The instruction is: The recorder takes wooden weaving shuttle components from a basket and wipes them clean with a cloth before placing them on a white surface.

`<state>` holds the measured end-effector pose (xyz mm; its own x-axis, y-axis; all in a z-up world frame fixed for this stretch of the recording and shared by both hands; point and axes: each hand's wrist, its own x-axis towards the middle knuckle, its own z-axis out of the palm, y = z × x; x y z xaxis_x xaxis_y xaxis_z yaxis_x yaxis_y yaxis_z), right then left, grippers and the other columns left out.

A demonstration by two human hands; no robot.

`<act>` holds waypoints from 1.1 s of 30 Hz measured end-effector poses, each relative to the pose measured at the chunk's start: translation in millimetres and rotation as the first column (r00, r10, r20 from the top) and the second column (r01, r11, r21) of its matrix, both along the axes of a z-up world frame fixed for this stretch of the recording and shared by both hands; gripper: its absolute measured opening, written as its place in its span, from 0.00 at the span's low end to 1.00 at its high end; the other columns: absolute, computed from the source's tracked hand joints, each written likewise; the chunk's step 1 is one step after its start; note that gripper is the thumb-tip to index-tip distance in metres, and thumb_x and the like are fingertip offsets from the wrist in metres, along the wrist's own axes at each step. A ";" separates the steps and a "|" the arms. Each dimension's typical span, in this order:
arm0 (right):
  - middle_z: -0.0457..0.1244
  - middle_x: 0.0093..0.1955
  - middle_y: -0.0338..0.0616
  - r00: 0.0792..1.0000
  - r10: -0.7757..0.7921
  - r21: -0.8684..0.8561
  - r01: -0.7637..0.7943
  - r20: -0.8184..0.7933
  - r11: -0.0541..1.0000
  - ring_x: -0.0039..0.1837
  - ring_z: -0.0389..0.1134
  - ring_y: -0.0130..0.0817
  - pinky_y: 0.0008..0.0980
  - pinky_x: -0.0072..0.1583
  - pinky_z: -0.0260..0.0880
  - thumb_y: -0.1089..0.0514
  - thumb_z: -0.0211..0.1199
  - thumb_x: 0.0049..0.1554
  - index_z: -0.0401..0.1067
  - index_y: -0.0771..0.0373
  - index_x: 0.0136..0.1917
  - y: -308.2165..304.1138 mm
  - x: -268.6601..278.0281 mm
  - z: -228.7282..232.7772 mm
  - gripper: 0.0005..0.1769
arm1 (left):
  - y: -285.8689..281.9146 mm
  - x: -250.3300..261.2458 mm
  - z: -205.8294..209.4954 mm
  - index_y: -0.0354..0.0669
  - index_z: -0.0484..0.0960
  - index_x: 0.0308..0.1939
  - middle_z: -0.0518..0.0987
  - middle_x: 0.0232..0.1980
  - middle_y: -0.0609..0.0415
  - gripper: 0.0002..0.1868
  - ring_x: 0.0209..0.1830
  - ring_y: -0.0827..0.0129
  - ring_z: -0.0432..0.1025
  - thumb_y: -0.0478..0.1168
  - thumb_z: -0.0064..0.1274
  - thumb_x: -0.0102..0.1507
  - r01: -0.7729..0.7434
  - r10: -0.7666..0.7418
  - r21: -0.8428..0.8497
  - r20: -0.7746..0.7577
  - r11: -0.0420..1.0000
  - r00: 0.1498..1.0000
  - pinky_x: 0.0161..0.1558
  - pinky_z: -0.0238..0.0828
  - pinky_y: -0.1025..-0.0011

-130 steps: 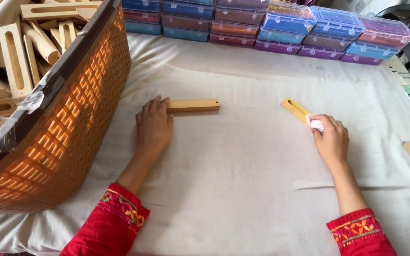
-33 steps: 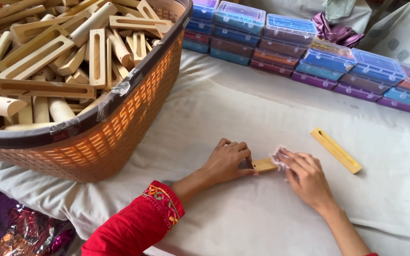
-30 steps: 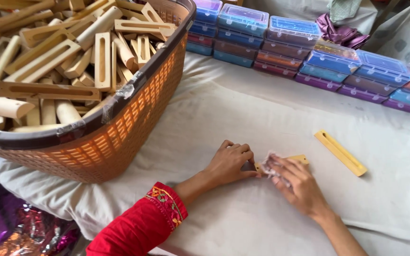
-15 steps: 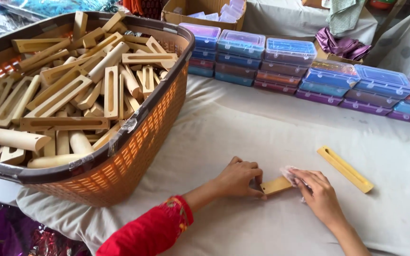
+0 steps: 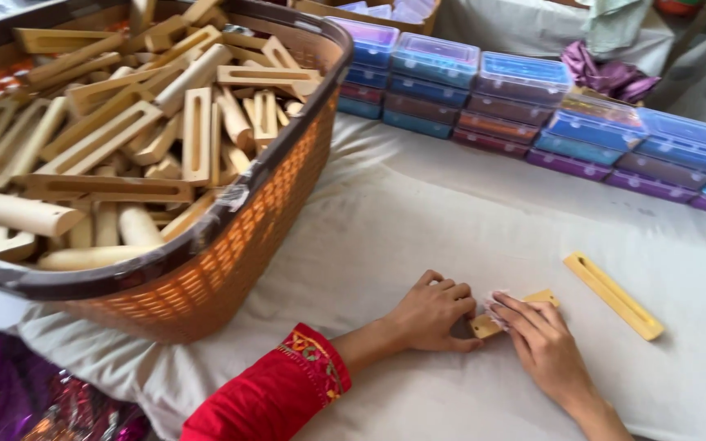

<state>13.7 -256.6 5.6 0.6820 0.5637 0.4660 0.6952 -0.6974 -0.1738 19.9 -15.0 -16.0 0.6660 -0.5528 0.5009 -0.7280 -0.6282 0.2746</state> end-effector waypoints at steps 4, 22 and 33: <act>0.65 0.67 0.35 1.000 0.005 0.075 -0.006 0.023 0.997 0.64 0.66 0.41 0.41 0.66 0.67 0.64 0.61 0.54 0.73 0.57 0.66 5.7 -5.1 -11.1 0.26 | 6.6 -7.2 1.9 0.46 0.81 0.37 0.78 0.44 0.52 0.24 0.49 0.60 0.74 0.63 0.58 0.57 0.009 -0.006 0.033 -0.089 0.999 0.996 0.61 0.62 0.56; 0.67 0.70 0.31 0.966 -0.054 0.100 0.082 -0.253 0.992 0.59 0.67 0.38 0.35 0.65 0.69 0.60 0.63 0.54 0.76 0.49 0.64 -25.9 19.7 -24.1 0.24 | 12.1 -8.9 2.5 0.44 0.82 0.34 0.78 0.41 0.52 0.24 0.47 0.61 0.74 0.62 0.58 0.56 -0.064 0.064 0.045 0.003 0.997 0.998 0.62 0.61 0.54; 0.67 0.67 0.36 0.998 0.042 0.051 -0.040 -0.048 0.998 0.62 0.68 0.39 0.37 0.65 0.69 0.68 0.62 0.47 0.72 0.51 0.67 32.3 -19.3 -11.7 0.33 | 19.9 1.2 -11.8 0.44 0.82 0.39 0.78 0.44 0.53 0.27 0.51 0.62 0.75 0.64 0.60 0.55 -0.062 0.063 -0.040 0.033 0.997 0.997 0.64 0.59 0.55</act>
<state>-5.6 -224.3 -6.0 0.6812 0.5685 0.4613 0.7131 -0.6579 -0.2423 21.1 5.0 -27.8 0.6805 -0.4903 0.5445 -0.6972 -0.6618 0.2755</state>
